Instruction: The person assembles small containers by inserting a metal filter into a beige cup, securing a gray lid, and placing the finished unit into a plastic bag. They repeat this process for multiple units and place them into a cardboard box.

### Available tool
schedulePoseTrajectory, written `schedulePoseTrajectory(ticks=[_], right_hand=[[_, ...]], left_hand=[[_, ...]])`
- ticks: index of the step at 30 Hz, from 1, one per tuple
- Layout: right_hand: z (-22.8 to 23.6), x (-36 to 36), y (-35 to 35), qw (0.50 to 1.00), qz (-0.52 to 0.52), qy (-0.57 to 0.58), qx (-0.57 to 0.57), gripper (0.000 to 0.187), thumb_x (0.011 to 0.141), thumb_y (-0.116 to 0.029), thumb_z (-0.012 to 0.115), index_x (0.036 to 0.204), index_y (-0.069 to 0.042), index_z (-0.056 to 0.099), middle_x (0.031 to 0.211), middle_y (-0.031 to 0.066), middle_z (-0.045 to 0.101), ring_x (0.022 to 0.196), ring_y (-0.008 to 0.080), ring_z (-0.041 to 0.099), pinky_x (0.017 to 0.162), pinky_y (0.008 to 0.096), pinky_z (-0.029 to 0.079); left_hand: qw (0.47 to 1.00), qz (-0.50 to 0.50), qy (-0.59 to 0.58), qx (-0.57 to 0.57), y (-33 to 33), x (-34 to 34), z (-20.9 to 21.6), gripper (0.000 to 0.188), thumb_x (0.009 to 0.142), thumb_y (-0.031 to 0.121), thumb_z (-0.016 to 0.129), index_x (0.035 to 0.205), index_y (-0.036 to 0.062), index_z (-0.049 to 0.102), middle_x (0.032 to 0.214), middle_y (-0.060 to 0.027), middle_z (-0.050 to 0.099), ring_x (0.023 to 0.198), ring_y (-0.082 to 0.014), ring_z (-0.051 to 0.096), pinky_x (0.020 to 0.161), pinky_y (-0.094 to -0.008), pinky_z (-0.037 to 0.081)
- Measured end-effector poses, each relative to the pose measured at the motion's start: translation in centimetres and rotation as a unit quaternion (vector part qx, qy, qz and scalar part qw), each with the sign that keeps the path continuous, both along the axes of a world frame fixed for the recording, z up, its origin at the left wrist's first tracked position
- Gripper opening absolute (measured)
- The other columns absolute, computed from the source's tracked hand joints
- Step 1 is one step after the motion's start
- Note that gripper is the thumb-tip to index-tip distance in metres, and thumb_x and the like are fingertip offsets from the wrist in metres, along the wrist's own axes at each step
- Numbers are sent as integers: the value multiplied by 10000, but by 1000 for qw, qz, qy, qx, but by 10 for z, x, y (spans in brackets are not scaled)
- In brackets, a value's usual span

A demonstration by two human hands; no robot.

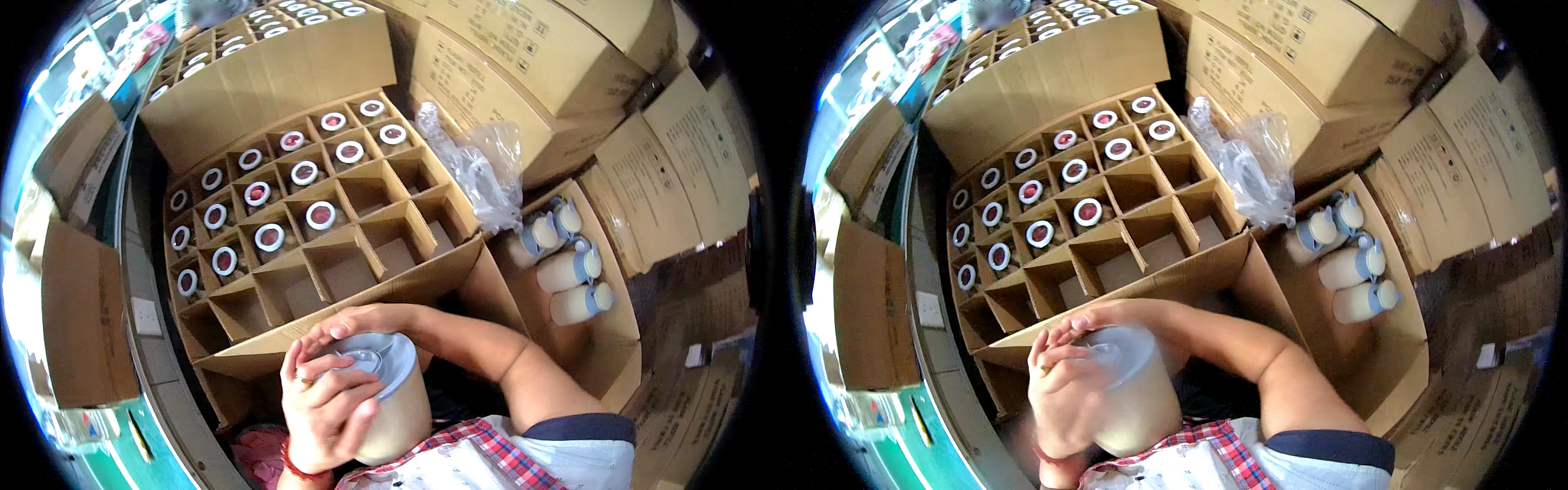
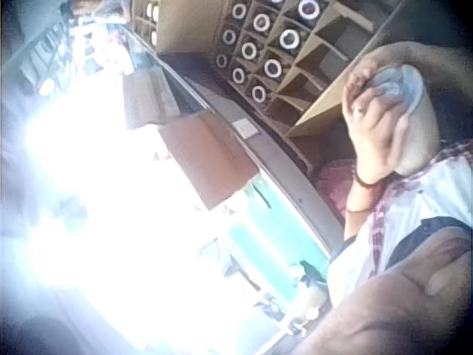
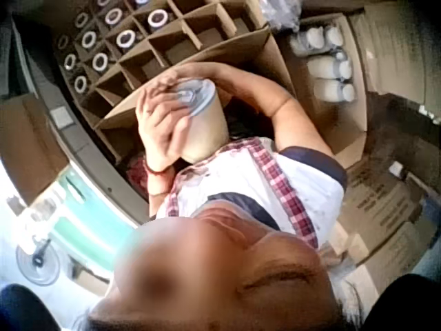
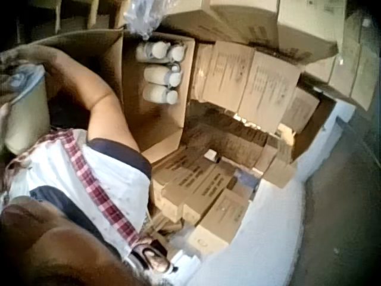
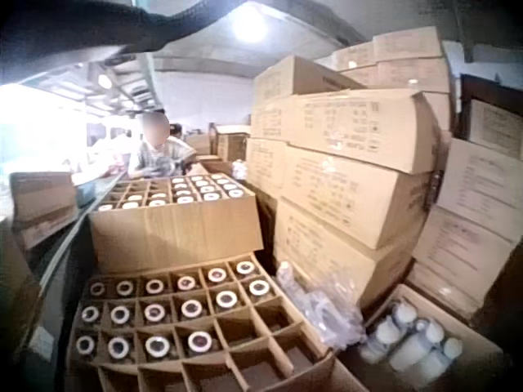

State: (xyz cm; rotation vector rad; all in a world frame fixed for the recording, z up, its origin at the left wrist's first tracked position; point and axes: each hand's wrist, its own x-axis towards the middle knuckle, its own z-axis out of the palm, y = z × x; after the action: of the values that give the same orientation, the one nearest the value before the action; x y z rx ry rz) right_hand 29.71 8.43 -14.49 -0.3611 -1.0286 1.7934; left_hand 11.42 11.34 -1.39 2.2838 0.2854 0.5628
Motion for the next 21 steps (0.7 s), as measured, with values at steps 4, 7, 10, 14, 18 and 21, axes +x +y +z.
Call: schedulePoseTrajectory(ticks=[4, 7, 10, 14, 18, 21], right_hand=[[35, 0, -39, 967, -145, -188, -89, 497, 1028, -411, 371, 1282, -36, 575, 1290, 113, 599, 1199, 192, 538, 1047, 312, 364], [59, 4, -35, 882, -148, -448, 10, 463, 1009, -421, 412, 1234, -64, 602, 1182, 121, 641, 1101, 188, 590, 983, 299, 403], [79, 2, -40, 916, -101, -386, -31, 400, 924, -372, 601, 1179, -66, 639, 1061, 74, 678, 974, 153, 623, 884, 301, 464], [136, -18, -58, 891, -79, -423, 145, 300, 841, -327, 698, 908, -43, 627, 1374, 141, 505, 1247, 273, 486, 1012, 366, 385], [185, -47, -88, 808, -145, -517, 243, 368, 845, -393, 686, 838, -39, 584, 1211, 157, 529, 1185, 291, 484, 962, 365, 403], [209, -51, -116, 621, -223, -686, 308, 410, 843, -446, 658, 845, -41, 592, 966, 135, 551, 997, 277, 563, 824, 388, 473]], left_hand=[[921, -164, -225, -272, 50, -14, -90, 320, 850, 331, 596, 788, 71, 771, 845, -46, 729, 1001, -250, 604, 1152, -526, 174], [914, -172, -252, -268, 52, -16, -89, 260, 905, 227, 531, 893, 29, 699, 815, -68, 664, 943, -267, 604, 1061, -523, 324], [923, -82, -237, -293, 48, -33, -97, 239, 964, 207, 498, 897, 10, 616, 866, -88, 615, 891, -246, 612, 930, -444, 464], [797, 113, -175, -567, 14, -13, -72, 330, 982, 314, 498, 982, 14, 636, 1047, -138, 622, 948, -227, 613, 872, -376, 510], [642, -40, -71, -763, -21, -17, -104, 311, 989, 304, 505, 982, 21, 633, 1020, -118, 632, 931, -202, 617, 842, -341, 512], [607, -80, -49, -789, -28, -30, -118, 297, 994, 296, 511, 983, 26, 632, 999, -103, 640, 917, -183, 619, 820, -315, 513]])
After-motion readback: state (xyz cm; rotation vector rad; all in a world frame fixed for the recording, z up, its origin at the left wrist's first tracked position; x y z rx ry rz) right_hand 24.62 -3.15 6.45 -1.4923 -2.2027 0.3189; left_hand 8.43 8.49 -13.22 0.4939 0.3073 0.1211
